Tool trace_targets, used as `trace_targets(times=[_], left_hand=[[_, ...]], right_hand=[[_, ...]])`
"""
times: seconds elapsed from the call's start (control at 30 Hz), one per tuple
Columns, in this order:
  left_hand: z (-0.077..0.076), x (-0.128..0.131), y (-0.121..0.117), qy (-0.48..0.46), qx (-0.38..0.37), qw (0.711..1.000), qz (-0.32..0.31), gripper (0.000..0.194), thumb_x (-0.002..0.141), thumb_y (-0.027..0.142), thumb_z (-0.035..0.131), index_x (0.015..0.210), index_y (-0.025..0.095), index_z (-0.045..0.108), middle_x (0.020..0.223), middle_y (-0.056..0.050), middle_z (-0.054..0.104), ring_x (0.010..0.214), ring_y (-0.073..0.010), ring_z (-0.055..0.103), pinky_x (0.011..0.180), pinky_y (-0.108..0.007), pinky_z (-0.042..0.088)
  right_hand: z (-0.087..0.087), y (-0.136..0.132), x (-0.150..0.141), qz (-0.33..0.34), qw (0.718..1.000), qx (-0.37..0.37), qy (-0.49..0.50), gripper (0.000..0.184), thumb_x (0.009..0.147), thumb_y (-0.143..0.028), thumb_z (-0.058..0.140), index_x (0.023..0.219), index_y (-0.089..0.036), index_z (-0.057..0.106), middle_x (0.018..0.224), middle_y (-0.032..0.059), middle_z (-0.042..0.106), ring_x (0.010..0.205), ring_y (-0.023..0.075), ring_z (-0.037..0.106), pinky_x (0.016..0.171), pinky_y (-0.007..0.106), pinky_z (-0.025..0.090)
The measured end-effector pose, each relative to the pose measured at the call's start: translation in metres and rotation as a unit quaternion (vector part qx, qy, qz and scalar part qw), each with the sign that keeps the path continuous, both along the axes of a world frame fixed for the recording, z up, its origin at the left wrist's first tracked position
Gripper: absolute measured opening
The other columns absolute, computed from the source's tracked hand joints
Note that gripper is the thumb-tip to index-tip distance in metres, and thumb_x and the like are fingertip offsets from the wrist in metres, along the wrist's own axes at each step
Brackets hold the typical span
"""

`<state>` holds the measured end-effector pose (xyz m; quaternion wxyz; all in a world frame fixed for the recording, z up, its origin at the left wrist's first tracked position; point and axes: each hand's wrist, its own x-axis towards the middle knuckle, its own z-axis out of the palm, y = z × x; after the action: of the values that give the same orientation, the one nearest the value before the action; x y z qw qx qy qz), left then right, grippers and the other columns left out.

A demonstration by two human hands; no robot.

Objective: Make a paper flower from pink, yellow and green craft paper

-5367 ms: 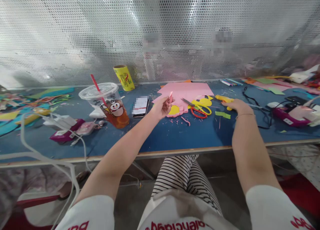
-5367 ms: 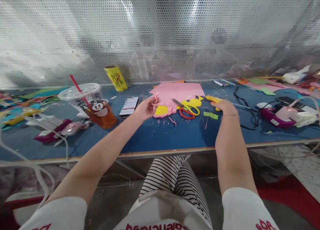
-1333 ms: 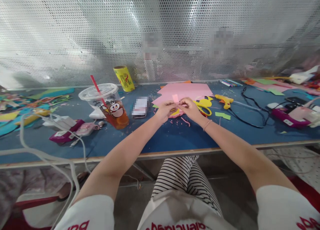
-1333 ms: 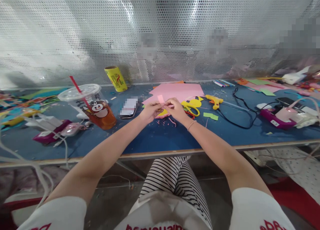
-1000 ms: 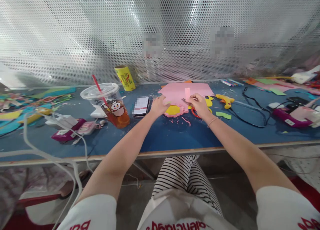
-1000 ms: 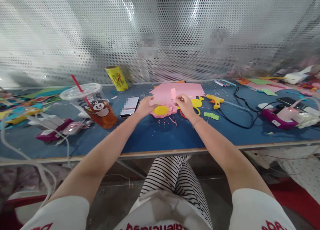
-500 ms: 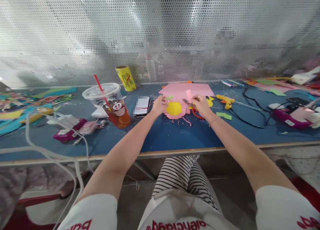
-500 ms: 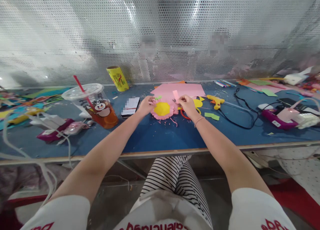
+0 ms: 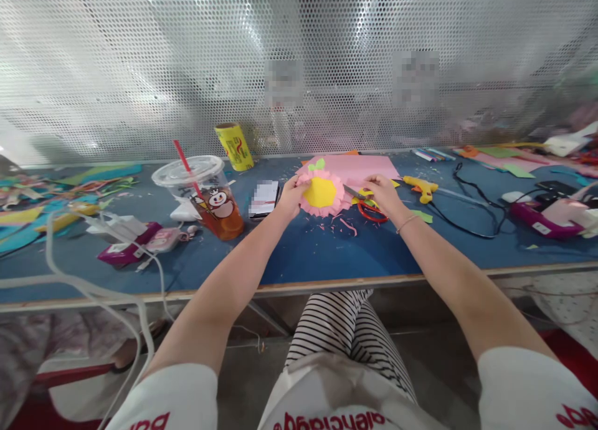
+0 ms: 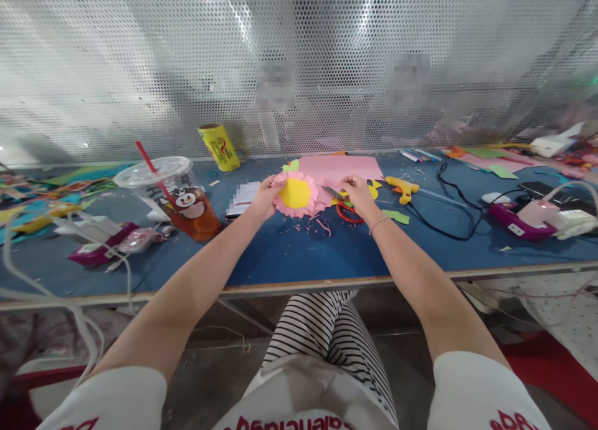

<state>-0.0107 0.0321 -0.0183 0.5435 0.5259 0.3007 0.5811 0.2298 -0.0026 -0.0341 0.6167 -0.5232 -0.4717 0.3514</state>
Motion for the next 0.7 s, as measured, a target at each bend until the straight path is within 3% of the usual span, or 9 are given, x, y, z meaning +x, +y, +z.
trace_targets(times=[0.2,0.43,0.7], left_hand=[[0.003,0.005,-0.010,-0.013,-0.012,0.999,-0.030,0.031,0.056,0.029,0.074,0.079,0.018,0.057,0.076,0.002,0.061,0.073,-0.0110,0.058,0.073,-0.025,0.046],[0.002,0.010,-0.017,-0.016,-0.003,0.999,-0.051,0.032,0.057,0.031,0.074,0.081,0.018,0.058,0.079,0.001,0.061,0.074,-0.0116,0.058,0.073,-0.025,0.045],[0.002,0.014,-0.020,-0.027,0.009,0.999,-0.024,0.033,0.056,0.034,0.075,0.080,0.019,0.058,0.079,0.001,0.060,0.076,-0.0132,0.056,0.075,-0.027,0.044]], right_hand=[[0.000,-0.003,-0.003,0.043,0.999,0.016,0.008,0.024,0.063,-0.028,0.065,0.083,-0.018,0.056,0.072,-0.0028,0.059,0.065,0.0090,0.058,0.053,0.019,0.045],[0.010,-0.018,-0.014,0.113,0.992,-0.026,0.057,0.024,0.062,-0.022,0.070,0.081,-0.018,0.056,0.075,0.0008,0.064,0.067,0.0121,0.063,0.063,0.026,0.053],[-0.002,-0.013,-0.028,0.188,0.979,-0.027,0.078,0.017,0.057,-0.009,0.064,0.072,-0.016,0.059,0.066,-0.0019,0.059,0.059,0.0076,0.055,0.064,0.024,0.047]])
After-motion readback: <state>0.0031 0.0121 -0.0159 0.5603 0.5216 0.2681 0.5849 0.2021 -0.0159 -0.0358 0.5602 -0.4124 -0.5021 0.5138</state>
